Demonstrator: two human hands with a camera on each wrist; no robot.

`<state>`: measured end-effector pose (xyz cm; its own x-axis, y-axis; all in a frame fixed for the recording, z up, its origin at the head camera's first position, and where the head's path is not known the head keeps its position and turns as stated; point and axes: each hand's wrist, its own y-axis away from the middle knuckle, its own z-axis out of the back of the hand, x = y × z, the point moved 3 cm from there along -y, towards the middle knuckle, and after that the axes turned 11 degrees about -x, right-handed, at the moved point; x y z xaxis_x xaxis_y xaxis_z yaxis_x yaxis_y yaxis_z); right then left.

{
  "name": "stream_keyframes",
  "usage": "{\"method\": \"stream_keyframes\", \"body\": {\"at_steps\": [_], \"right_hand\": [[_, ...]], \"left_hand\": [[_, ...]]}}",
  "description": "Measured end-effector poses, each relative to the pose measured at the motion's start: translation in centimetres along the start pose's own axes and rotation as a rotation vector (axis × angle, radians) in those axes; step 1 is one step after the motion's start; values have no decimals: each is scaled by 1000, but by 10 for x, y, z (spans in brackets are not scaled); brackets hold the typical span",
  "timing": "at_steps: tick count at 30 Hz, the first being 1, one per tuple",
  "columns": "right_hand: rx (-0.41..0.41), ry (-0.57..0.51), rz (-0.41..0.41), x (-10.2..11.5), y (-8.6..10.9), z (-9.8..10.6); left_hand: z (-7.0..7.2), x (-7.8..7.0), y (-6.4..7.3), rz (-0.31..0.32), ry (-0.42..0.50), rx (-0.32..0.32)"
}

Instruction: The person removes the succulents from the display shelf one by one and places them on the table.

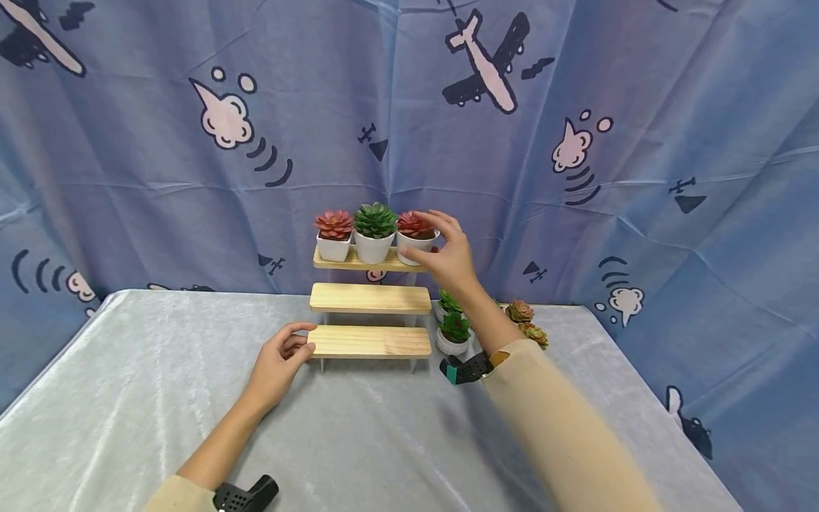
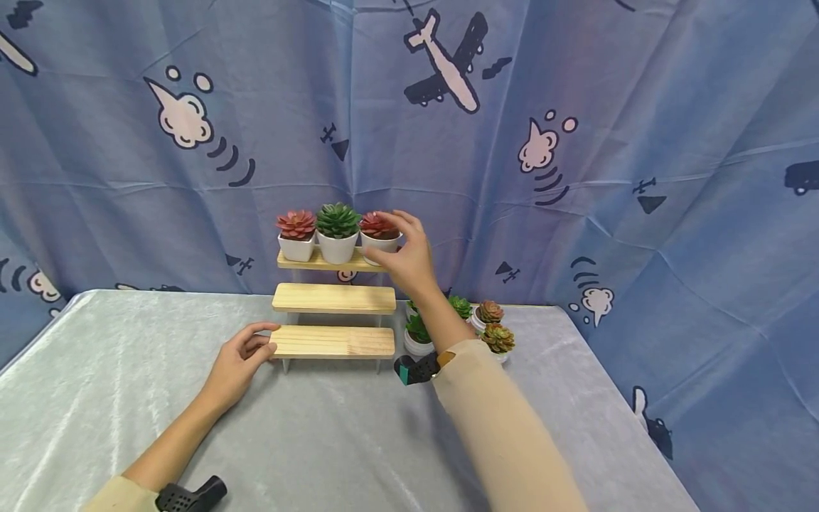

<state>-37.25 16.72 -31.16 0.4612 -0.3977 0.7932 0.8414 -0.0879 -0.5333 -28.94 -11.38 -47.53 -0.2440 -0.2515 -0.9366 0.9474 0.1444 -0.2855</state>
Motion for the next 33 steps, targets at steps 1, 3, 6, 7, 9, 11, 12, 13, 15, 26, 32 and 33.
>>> {"method": "stream_keyframes", "body": {"at_steps": [1,3,6,7,9,11,12,13,15,26,32,33], "right_hand": [[-14,3,0,0,-1,-1],[-47,10,3,-1,-2,-4],[-105,27,-5,-3,-1,-3],[-120,37,-10,-4,-1,-3],[-142,55,-23,-6,1,-3],[-154,72,-24,-6,1,-2],[-154,81,-24,-6,1,-2],[-151,90,-24,-6,1,-1],[-136,99,-30,-6,0,-1],[-39,183,-62,-5,-3,0],[-52,174,-41,-4,-1,3],[-54,168,-38,-3,-1,4]], "left_hand": [[0,0,0,0,3,1],[0,0,0,-1,7,-1],[-1,0,0,-2,11,-4],[-1,-1,1,-2,11,-4],[-1,-1,1,-5,8,-1],[-2,-2,2,-9,6,5],[-1,-3,2,-9,6,8],[-1,-3,2,-11,6,11],[0,-4,2,-10,6,12],[2,-7,4,-17,2,15],[2,-7,4,-18,-6,23],[2,-7,4,-18,-11,21]]}}
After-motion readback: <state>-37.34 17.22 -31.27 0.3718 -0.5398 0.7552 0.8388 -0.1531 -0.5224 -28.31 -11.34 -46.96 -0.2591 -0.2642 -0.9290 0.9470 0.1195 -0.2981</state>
